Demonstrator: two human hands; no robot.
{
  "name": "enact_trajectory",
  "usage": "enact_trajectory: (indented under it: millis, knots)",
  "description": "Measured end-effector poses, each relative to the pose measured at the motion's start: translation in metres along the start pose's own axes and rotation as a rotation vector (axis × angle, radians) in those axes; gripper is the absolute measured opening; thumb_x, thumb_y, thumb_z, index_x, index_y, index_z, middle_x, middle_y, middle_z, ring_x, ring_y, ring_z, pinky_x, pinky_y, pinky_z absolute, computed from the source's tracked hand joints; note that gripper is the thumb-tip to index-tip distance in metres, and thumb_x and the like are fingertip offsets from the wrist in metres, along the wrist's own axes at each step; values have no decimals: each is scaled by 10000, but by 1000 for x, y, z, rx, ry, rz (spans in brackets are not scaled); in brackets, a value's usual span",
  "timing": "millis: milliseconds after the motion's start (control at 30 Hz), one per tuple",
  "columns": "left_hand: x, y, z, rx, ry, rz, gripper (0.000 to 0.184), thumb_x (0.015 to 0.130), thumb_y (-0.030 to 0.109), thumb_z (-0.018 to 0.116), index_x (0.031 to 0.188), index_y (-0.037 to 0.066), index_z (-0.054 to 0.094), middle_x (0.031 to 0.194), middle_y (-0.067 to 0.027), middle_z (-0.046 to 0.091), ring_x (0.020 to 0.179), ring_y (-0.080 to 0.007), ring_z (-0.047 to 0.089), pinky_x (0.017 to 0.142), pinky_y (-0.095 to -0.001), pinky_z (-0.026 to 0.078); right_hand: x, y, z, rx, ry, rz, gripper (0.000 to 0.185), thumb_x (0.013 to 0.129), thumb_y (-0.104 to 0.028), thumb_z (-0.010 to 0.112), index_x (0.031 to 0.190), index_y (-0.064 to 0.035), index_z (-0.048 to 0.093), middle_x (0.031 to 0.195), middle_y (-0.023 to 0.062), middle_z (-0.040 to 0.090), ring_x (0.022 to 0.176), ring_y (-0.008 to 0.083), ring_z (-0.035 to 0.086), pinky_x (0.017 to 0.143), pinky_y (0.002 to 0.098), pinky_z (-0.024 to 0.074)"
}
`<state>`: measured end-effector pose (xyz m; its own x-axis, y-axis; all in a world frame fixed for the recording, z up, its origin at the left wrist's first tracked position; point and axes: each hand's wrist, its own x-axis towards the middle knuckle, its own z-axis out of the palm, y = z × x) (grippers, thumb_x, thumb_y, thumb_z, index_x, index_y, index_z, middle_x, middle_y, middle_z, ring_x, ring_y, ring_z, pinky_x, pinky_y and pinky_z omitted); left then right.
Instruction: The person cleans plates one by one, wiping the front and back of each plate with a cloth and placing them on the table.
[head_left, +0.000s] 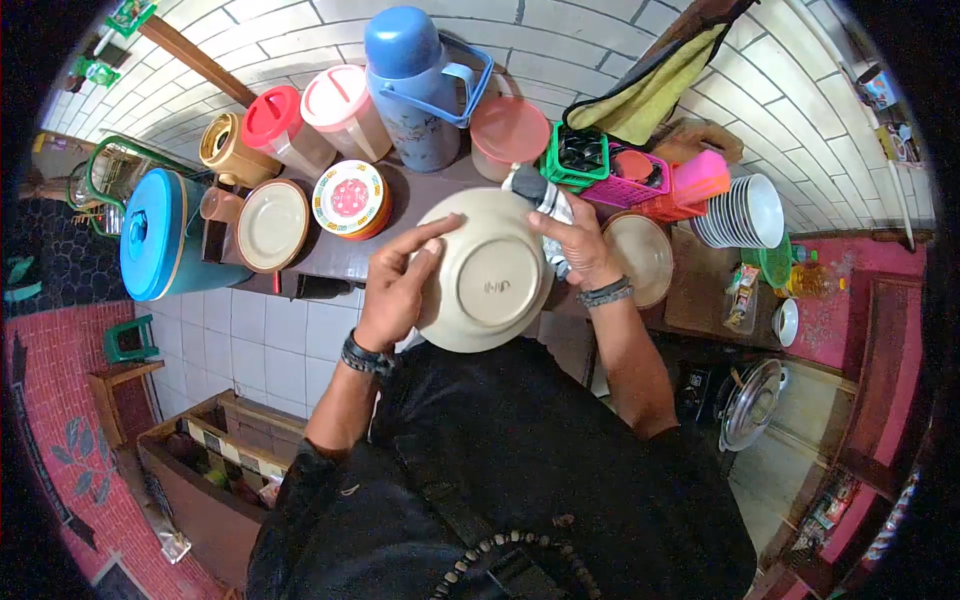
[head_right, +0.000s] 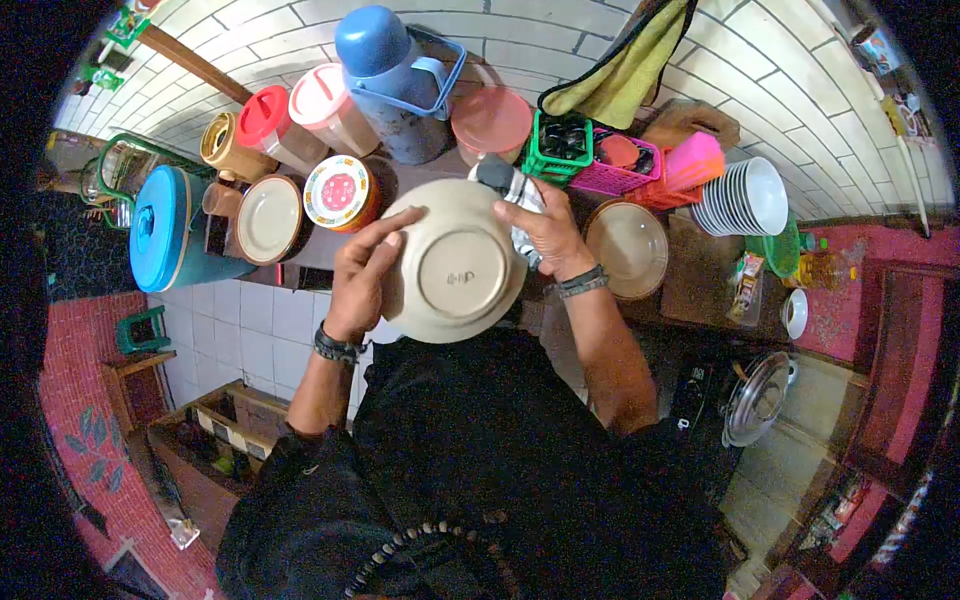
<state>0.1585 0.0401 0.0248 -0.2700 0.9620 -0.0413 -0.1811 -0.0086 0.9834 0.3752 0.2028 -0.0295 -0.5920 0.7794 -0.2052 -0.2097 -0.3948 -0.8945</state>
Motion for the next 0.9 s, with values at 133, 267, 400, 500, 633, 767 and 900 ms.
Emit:
enact_trajectory:
  millis: [133,267,400,500,633,767,900]
  knots:
    - [0,-13,3,39,-33,-15,283,1055,60,549,1267,-41,706,1241,-129,743,1139,-161,666,1027,-307,489,5,-10,9,-172,-119,-23,431,887,-114,806,1288,-13,685,1151,30,735,1018,108,673,927,309,542]
    - [0,-17,21,164,175,151,259,1050,53,556,1220,-37,729,1171,-134,765,1078,-148,683,978,-302,514,9,-17,52,-867,121,-614,439,873,-89,797,1294,-20,692,1259,142,735,1151,235,708,1002,358,543]
    - [2,-16,23,282,328,194,243,1045,34,550,1181,-49,733,1143,-135,769,1081,-153,685,979,-300,513,-4,-31,85,-975,-43,-814,422,856,-68,774,1272,-32,714,1326,202,692,1271,322,656,1054,399,527]
    - [5,-17,29,205,375,248,243,1041,28,544,1183,-58,722,1146,-132,764,1105,-156,675,997,-306,503,17,-30,72,-831,111,-587,411,854,-53,754,1263,-42,718,1339,202,680,1264,345,653,1061,411,522]
    - [18,-32,23,85,509,258,226,1043,26,528,1169,-45,701,1141,-118,743,1076,-161,664,989,-320,508,8,-26,104,-912,21,-871,397,819,-38,728,1216,-55,724,1310,203,673,1245,387,635,1064,443,509]
    - [34,-20,7,-318,655,199,185,1076,89,536,1166,-3,669,1168,-109,700,1063,-188,656,954,-339,535,-32,-9,116,-1215,-25,-1083,400,843,-61,707,1240,-94,731,1368,173,648,1292,400,601,1098,533,464]
    - [32,-36,-24,-385,675,124,247,1101,129,491,1271,4,620,1287,-130,657,1203,-235,622,1061,-397,499,-41,20,81,-1125,59,-1077,396,875,-50,696,1271,-52,713,1392,210,630,1335,420,575,1105,509,476]
